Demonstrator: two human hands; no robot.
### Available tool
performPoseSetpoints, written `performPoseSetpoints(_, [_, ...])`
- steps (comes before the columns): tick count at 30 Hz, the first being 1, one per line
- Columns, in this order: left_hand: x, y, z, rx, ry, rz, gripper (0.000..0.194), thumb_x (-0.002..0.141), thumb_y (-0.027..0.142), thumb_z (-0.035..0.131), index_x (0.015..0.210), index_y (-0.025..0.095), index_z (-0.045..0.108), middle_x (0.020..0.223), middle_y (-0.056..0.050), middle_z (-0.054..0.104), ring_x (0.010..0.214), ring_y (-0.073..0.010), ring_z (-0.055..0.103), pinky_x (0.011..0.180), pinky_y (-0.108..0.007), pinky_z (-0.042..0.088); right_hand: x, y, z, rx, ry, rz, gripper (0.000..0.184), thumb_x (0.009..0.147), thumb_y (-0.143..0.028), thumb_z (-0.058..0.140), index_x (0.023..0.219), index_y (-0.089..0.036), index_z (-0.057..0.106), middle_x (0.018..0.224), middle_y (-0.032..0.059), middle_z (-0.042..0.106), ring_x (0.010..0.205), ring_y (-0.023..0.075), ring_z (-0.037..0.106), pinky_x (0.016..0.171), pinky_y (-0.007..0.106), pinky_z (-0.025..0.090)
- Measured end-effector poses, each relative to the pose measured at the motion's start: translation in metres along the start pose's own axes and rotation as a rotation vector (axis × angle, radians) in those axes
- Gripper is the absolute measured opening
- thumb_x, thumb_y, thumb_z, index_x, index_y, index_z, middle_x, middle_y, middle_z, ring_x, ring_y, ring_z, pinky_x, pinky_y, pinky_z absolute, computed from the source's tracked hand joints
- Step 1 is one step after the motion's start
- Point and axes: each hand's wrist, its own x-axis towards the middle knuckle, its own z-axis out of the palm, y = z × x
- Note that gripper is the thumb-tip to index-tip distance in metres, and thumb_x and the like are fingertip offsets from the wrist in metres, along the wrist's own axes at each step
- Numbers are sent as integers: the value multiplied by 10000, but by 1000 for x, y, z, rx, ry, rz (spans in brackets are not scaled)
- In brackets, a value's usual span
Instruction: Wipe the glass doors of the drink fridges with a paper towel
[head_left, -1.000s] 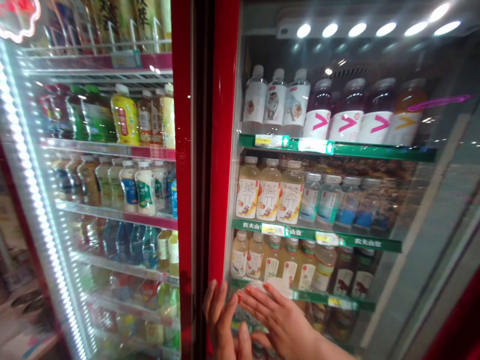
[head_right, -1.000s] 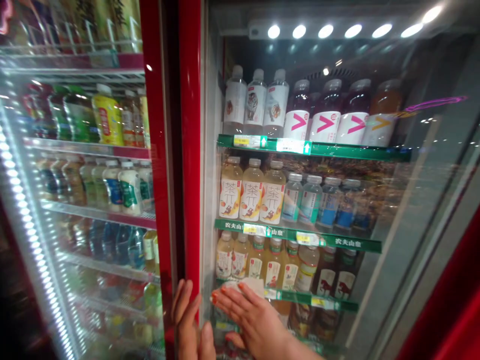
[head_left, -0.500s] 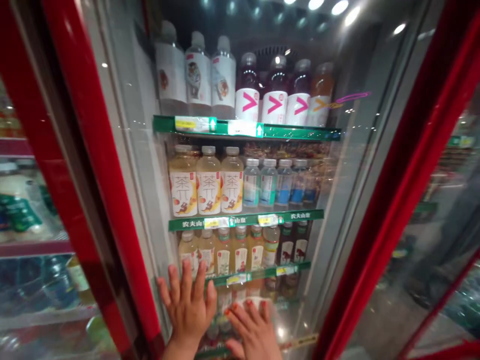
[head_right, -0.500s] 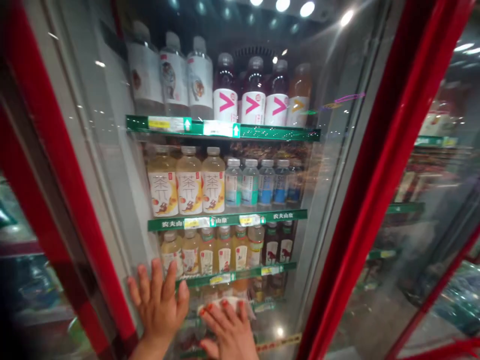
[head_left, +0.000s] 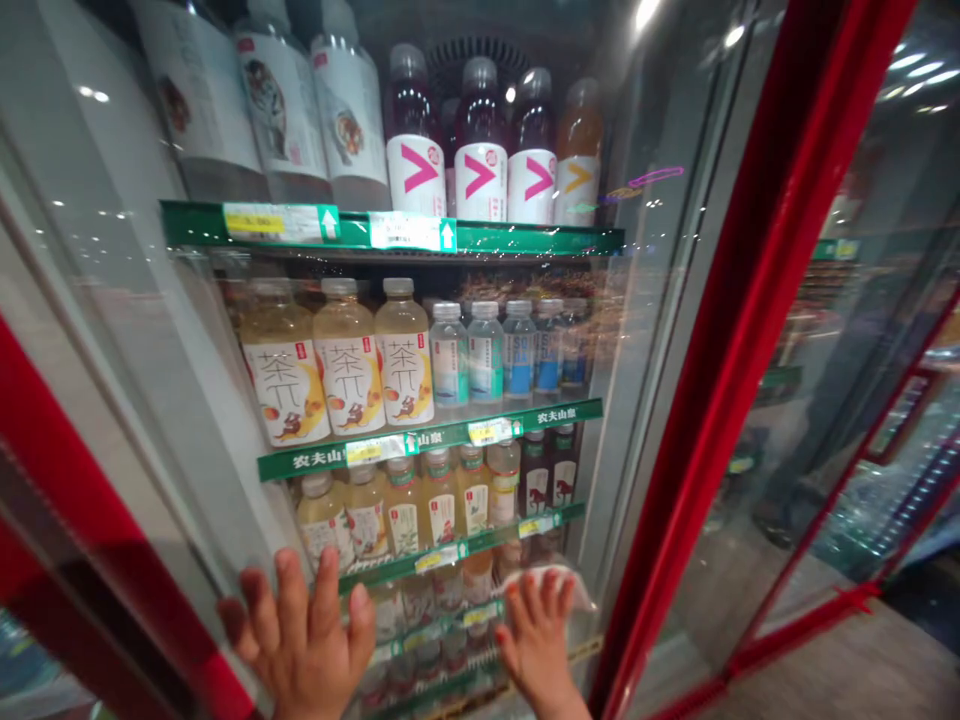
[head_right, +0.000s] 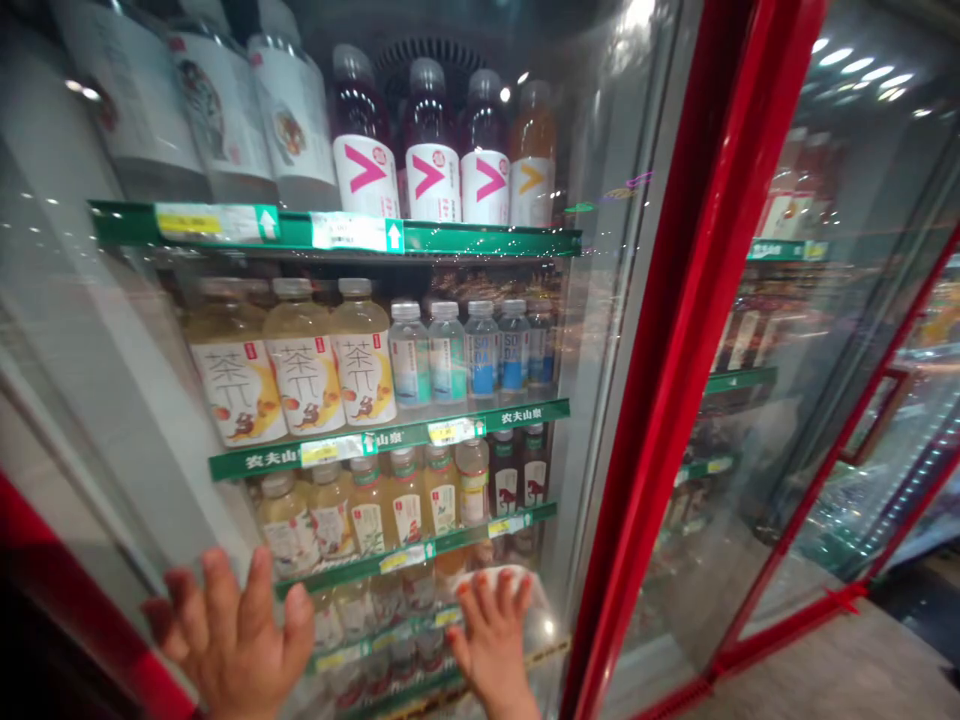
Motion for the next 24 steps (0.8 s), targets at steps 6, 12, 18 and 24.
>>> performPoseSetpoints(6, [-7, 0, 4, 9, 7, -50, 921, 913, 227, 721, 1734, 332, 319, 1839, -100, 258, 1724, -396, 194, 1361, -714, 199, 36, 26, 14, -11, 27, 290, 756, 1092, -396, 281, 1786, -174, 79, 1860, 199, 45, 1716, 475, 6, 1268, 896, 170])
performPoseSetpoints(12, [-7, 0, 2, 25, 8, -47, 903, 932, 224, 707, 1736, 334, 311, 1845, -70, 244, 1729, -358, 189, 1389, -653, 174, 9, 27, -2, 80, -137, -54, 813, 1079, -461, 443, 1787, -233, 116, 1880, 82, 39, 1736, 405, -26, 1366, 765, 14])
performPoseSetpoints(18, [-1, 3, 1, 44, 33, -24, 899, 921, 211, 705, 1734, 286, 327, 1836, -93, 259, 1729, -348, 193, 1400, -623, 165, 111, 55, -1, 88, -37, 441, 809, 1123, -525, 246, 1773, -137, -41, 1850, 251, -42, 1710, 499, -95, 1197, 968, 138])
performPoseSetpoints(24, [7, 6, -3, 50, 38, -1, 883, 937, 198, 701, 1735, 253, 327, 1843, -82, 246, 1736, -307, 177, 1424, -529, 132, 68, -17, -10, 89, -134, -270, 693, 1010, -589, 586, 1669, -408, 476, 1750, -49, 466, 1737, 378, 98, 1406, 699, 3])
